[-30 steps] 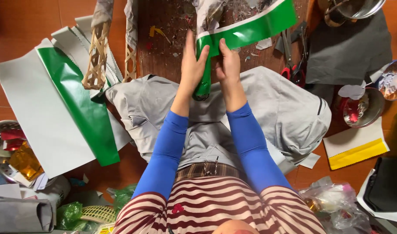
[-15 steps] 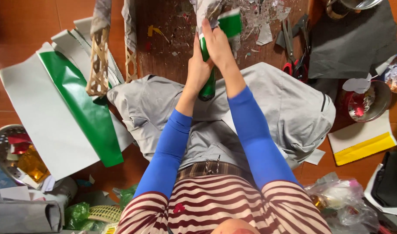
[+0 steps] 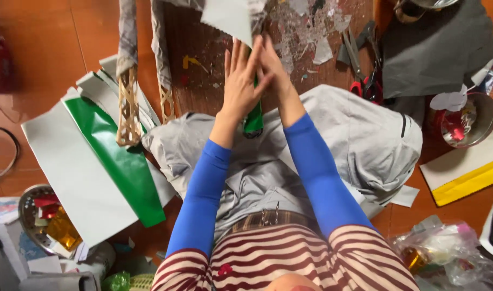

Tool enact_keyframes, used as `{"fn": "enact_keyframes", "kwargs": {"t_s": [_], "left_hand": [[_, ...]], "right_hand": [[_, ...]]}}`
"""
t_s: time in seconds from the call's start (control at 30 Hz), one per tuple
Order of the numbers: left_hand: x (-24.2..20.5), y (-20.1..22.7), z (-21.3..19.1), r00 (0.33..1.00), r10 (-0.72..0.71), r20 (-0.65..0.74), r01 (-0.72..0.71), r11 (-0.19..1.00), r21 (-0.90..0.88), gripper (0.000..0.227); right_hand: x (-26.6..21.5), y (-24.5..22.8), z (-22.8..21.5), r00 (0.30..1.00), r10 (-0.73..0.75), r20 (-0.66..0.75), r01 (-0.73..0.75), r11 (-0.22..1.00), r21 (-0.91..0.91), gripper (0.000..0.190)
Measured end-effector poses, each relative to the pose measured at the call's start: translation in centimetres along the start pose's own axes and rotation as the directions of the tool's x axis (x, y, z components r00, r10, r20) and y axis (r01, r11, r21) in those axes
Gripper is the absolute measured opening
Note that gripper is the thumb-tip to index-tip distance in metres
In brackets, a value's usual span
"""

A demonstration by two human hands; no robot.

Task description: The recorder is decorating a paper-mache giraffe figure by gluing green and black paper onto its frame.

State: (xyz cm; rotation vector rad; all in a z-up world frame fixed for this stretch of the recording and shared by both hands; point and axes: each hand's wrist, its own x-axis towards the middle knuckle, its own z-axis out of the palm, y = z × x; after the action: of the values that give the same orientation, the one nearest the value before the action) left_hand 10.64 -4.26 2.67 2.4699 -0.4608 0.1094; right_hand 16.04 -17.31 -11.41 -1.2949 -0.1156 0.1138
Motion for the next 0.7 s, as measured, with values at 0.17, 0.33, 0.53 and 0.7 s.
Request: {"fn": "enact_keyframes", "kwargs": {"t_s": [0.17,0.33,0.53,0.7], "left_hand": [[0.3,0.6,0.0,0.999,0.044,0.019,-0.045,0.995,0.085,0.062],[0.2,0.1,0.4,0.998,0.055,-0.015,-0.053,0.991,0.121,0.045],[-1.0,1.0,-0.2,0.996,0.062,-0.071,-0.069,0.992,-0.110,0.047],[-5.7,0.9,3.0,0.923,-0.352,-0.159,0.221,0.819,-0.529,0.078]], "right_hand": [[-3.5,-8.5,1.6,0.970,-0.124,-0.209,0.135,0.990,0.042,0.054],[-1.0,-9.2,2.6,0.952,-0.131,-0.278,0.122,0.991,-0.053,0.034],[3.2,-5.0,1.1,0.883,0.218,-0.416,0.034,0.854,0.519,0.015],[4.6,-3.3,0.3,0.890,0.284,-0.356,-0.064,0.852,0.519,0.016]]}}
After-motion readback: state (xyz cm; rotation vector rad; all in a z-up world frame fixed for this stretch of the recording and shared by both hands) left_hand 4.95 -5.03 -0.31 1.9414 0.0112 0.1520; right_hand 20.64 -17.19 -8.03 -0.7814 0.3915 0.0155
